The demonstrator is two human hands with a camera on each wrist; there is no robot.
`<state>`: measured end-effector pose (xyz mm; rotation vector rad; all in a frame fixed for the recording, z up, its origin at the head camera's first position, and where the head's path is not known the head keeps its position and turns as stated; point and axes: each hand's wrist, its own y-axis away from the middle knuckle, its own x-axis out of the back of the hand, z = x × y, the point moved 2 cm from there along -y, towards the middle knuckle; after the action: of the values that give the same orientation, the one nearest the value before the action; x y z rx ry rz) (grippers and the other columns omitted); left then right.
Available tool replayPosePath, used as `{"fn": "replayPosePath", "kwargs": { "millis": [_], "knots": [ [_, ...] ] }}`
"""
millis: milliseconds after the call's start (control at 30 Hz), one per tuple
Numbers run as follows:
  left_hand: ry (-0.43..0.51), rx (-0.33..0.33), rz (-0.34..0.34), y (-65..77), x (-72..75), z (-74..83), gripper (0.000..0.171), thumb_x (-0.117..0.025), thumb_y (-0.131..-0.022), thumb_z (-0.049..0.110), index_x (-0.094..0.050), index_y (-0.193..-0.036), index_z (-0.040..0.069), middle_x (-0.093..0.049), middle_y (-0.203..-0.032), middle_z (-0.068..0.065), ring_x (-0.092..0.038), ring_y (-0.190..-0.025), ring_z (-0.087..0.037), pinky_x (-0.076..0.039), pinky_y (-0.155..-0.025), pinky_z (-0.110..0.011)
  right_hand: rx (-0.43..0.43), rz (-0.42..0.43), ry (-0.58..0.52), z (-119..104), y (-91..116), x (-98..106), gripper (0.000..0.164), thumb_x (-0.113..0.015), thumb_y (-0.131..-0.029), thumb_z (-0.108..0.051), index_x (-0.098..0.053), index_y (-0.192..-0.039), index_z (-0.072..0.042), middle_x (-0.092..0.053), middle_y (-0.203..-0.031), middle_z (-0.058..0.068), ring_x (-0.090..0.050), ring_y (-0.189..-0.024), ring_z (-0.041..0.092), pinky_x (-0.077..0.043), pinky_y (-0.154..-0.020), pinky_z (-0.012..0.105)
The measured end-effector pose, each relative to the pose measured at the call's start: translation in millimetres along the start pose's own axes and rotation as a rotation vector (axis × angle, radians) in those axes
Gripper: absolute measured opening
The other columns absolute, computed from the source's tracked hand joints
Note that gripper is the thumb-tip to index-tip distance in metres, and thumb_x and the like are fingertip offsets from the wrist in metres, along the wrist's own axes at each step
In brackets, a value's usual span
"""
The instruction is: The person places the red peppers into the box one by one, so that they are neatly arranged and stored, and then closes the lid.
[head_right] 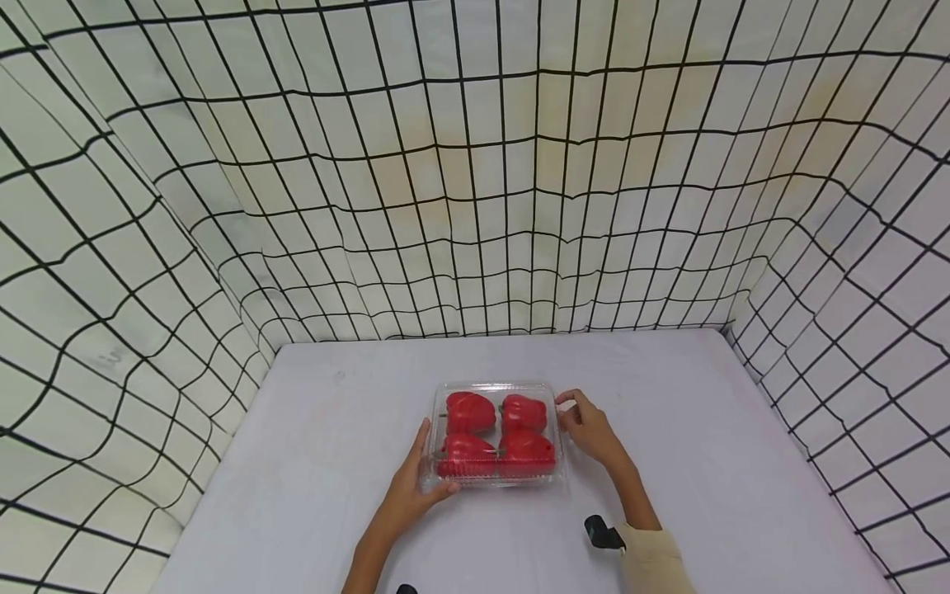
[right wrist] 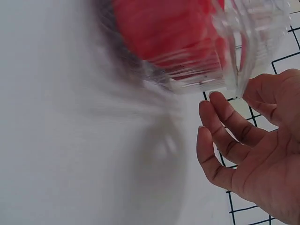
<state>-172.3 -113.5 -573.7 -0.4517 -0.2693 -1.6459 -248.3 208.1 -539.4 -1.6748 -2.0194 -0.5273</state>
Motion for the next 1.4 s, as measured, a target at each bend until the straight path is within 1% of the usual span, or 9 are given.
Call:
{"fn": "replayPosePath", "kwargs": {
  "millis": [200, 333, 400, 567, 700, 833, 967, 1267, 1400],
  "knots": [
    [-0.01, 0.01, -0.024, 2.5, 0.6, -1.6, 0.112, -0.083, -0.074, 0.038, -0.011, -0.158, 0.024, -0.02, -0.163, -0.005, -0.023, -0.148, -0.035, -0.032, -0.113, -0.06, 0.034, 0.048, -0.048, 1.7, 25.3, -13.2, 0.039, -0.047, -0.101, -0.009, -0.044, -0.14, -0.012, -0.063, -0.091, 0.009, -0.054, -0.072, 0.009, -0.05, -0.061, 0.021],
    [-0.009, 0.024, -0.025, 3.0, -0.3, -2.1, 0.109, -0.08, -0.077, 0.042, -0.011, -0.158, 0.025, -0.024, -0.162, -0.005, -0.026, -0.148, -0.034, -0.032, -0.113, -0.061, 0.031, 0.077, -0.146, 6.0, 46.5, -21.0, 0.045, -0.046, -0.102, -0.008, -0.037, -0.146, -0.009, -0.06, -0.096, 0.01, -0.052, -0.073, 0.004, -0.049, -0.061, 0.021],
    [-0.009, 0.03, -0.023, 2.7, -0.5, -1.9, 0.108, -0.08, -0.077, 0.044, -0.011, -0.158, 0.026, -0.025, -0.162, -0.005, -0.026, -0.148, -0.034, -0.032, -0.112, -0.061, 0.002, 0.088, -0.22, 9.7, 56.4, -23.6, 0.045, -0.048, -0.101, -0.008, -0.038, -0.145, -0.006, -0.061, -0.098, 0.012, -0.054, -0.075, 0.004, -0.051, -0.061, 0.022],
    [-0.013, 0.039, -0.028, 3.6, -0.3, -1.6, 0.106, -0.078, -0.078, 0.046, -0.011, -0.158, 0.026, -0.025, -0.162, -0.005, -0.026, -0.148, -0.034, -0.032, -0.112, -0.062, -0.133, 0.051, -0.386, 13.7, 77.8, -27.5, 0.041, -0.057, -0.098, -0.014, -0.046, -0.136, 0.0, -0.066, -0.098, 0.016, -0.061, -0.077, 0.01, -0.056, -0.063, 0.026],
    [-0.016, 0.049, -0.038, 4.0, 0.4, -2.0, 0.105, -0.077, -0.079, 0.049, -0.01, -0.158, 0.028, -0.024, -0.162, -0.005, -0.025, -0.148, -0.034, -0.031, -0.112, -0.063, -0.195, -0.003, -0.437, 11.3, 84.4, -27.7, 0.034, -0.058, -0.098, -0.02, -0.054, -0.119, 0.006, -0.066, -0.09, 0.015, -0.061, -0.075, 0.012, -0.055, -0.06, 0.027],
    [-0.009, 0.058, -0.045, 4.0, -0.3, -2.3, 0.105, -0.076, -0.079, 0.049, -0.01, -0.158, 0.03, -0.024, -0.162, -0.005, -0.025, -0.148, -0.034, -0.031, -0.112, -0.063, -0.206, -0.056, -0.445, 12.1, 84.5, -28.0, 0.033, -0.055, -0.099, -0.024, -0.059, -0.099, 0.009, -0.065, -0.078, 0.007, -0.058, -0.069, 0.01, -0.051, -0.055, 0.024],
    [-0.009, 0.056, -0.049, 3.4, -1.0, -2.2, 0.106, -0.077, -0.078, 0.049, -0.01, -0.158, 0.028, -0.025, -0.162, -0.005, -0.025, -0.148, -0.034, -0.031, -0.112, -0.063, -0.194, -0.121, -0.492, 14.5, 83.7, -28.6, 0.032, -0.052, -0.101, -0.022, -0.058, -0.09, 0.007, -0.062, -0.075, 0.001, -0.056, -0.067, 0.007, -0.046, -0.053, 0.019],
    [-0.008, 0.046, -0.066, 2.1, -0.7, -3.7, 0.107, -0.077, -0.079, 0.047, -0.007, -0.158, 0.028, -0.024, -0.162, -0.004, -0.024, -0.149, -0.033, -0.03, -0.114, -0.061, -0.165, -0.138, -0.584, 12.7, 84.7, -29.8, 0.02, -0.05, -0.1, -0.013, -0.056, -0.085, 0.0, -0.06, -0.075, -0.002, -0.055, -0.065, 0.005, -0.046, -0.054, 0.017],
    [-0.021, 0.018, -0.072, 1.4, 2.3, -4.9, 0.095, -0.068, -0.088, 0.041, -0.007, -0.159, 0.024, -0.019, -0.163, -0.005, -0.023, -0.149, -0.032, -0.03, -0.115, -0.055, -0.18, -0.15, -0.6, 11.3, 86.0, -30.2, 0.021, -0.05, -0.1, -0.014, -0.057, -0.088, 0.002, -0.06, -0.076, 0.0, -0.055, -0.067, 0.006, -0.048, -0.055, 0.018]
  ]
}}
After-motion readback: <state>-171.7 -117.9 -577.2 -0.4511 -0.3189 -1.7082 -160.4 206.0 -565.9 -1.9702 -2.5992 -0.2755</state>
